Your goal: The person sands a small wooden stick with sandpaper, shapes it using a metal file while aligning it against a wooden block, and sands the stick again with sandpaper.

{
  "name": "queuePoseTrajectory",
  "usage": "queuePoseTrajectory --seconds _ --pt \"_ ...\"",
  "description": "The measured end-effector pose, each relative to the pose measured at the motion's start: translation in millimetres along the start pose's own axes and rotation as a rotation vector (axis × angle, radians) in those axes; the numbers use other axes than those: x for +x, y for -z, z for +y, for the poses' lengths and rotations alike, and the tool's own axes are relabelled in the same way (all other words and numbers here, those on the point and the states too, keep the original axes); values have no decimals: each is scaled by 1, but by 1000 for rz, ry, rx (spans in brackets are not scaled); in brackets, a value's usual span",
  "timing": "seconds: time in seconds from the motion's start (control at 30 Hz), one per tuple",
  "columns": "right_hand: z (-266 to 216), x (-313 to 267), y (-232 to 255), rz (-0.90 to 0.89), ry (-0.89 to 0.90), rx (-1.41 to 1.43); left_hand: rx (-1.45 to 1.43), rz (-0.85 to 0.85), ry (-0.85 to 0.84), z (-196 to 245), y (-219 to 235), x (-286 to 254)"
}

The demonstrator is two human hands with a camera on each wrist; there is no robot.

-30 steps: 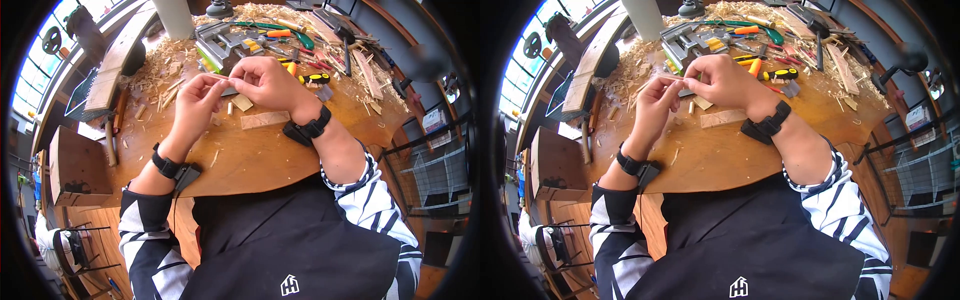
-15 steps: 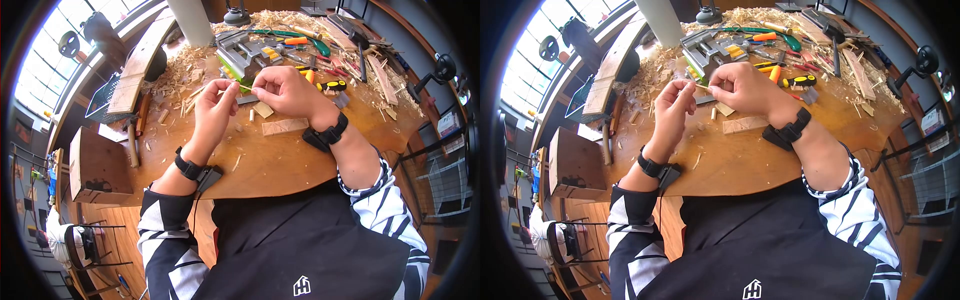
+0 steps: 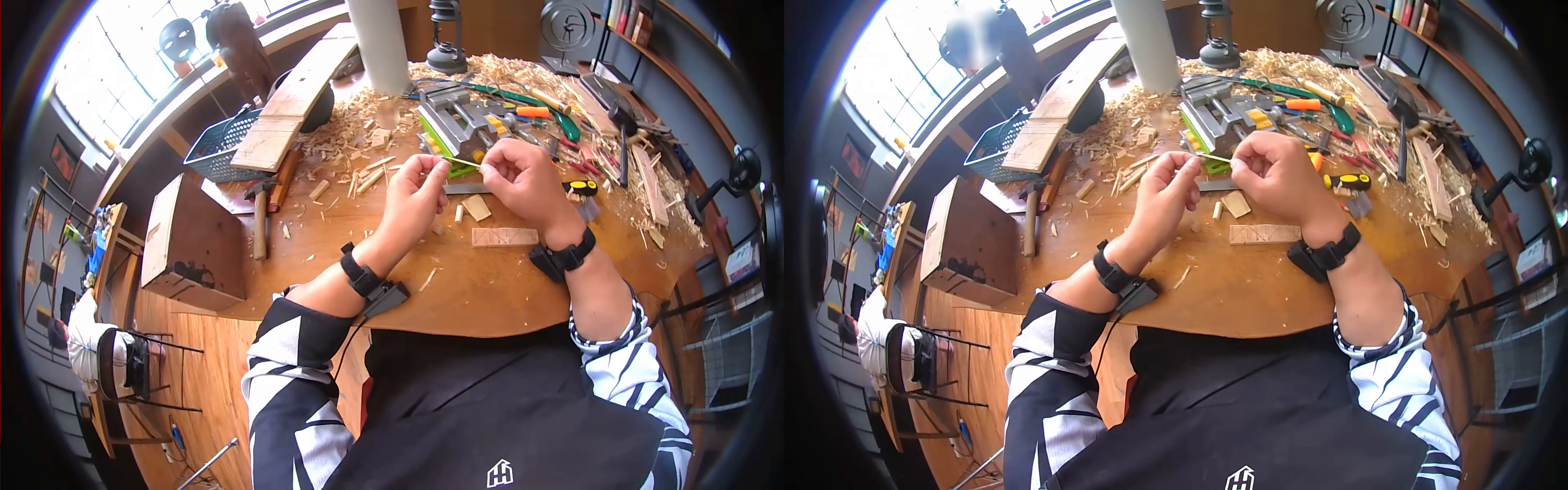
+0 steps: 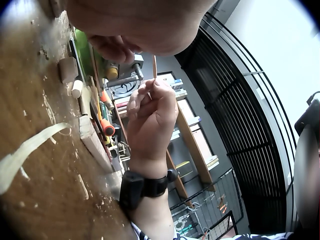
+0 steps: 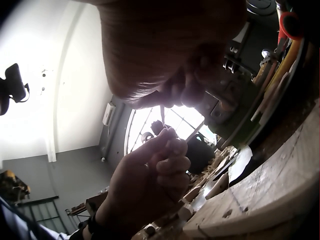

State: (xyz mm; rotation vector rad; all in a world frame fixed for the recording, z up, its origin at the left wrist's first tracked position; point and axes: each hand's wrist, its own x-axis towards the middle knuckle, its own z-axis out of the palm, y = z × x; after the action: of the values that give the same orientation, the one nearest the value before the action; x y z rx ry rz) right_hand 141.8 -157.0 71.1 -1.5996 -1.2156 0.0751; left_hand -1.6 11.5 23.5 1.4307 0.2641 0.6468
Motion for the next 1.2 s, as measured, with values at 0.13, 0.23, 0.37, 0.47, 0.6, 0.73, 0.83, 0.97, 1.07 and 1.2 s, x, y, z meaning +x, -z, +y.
queuePoseTrajectory --seconds 0.13,0.23,0.37,0.47,0.6,0.73,0.83,0.97,1.07,1.2 --pt "7 1 -1 -29 21 -28 56 -86 91 7 -3 -4" --pt "9 0 -4 -126 12 19 102 -140 34 15 -10 -8" --pt "8 0 -5 -176 3 55 117 -164 62 8 -3 -2" --pt "4 0 -3 -177 14 16 107 -161 14 6 -2 -2" --pt "3 1 -2 -149 -1 8 154 -109 -9 14 -3 -1" --pt "2 0 -1 -141 1 -1 149 -65 2 14 -1 1" --pt "1 1 -1 -124 18 -20 100 -27 -52 11 1 5" --pt "3 1 0 -103 31 -42 12 83 -95 9 10 14" --pt "4 1 -2 -83 40 -40 -44 75 -21 12 13 11" --pt "5 1 -4 -87 38 -22 -135 -6 23 15 11 9"
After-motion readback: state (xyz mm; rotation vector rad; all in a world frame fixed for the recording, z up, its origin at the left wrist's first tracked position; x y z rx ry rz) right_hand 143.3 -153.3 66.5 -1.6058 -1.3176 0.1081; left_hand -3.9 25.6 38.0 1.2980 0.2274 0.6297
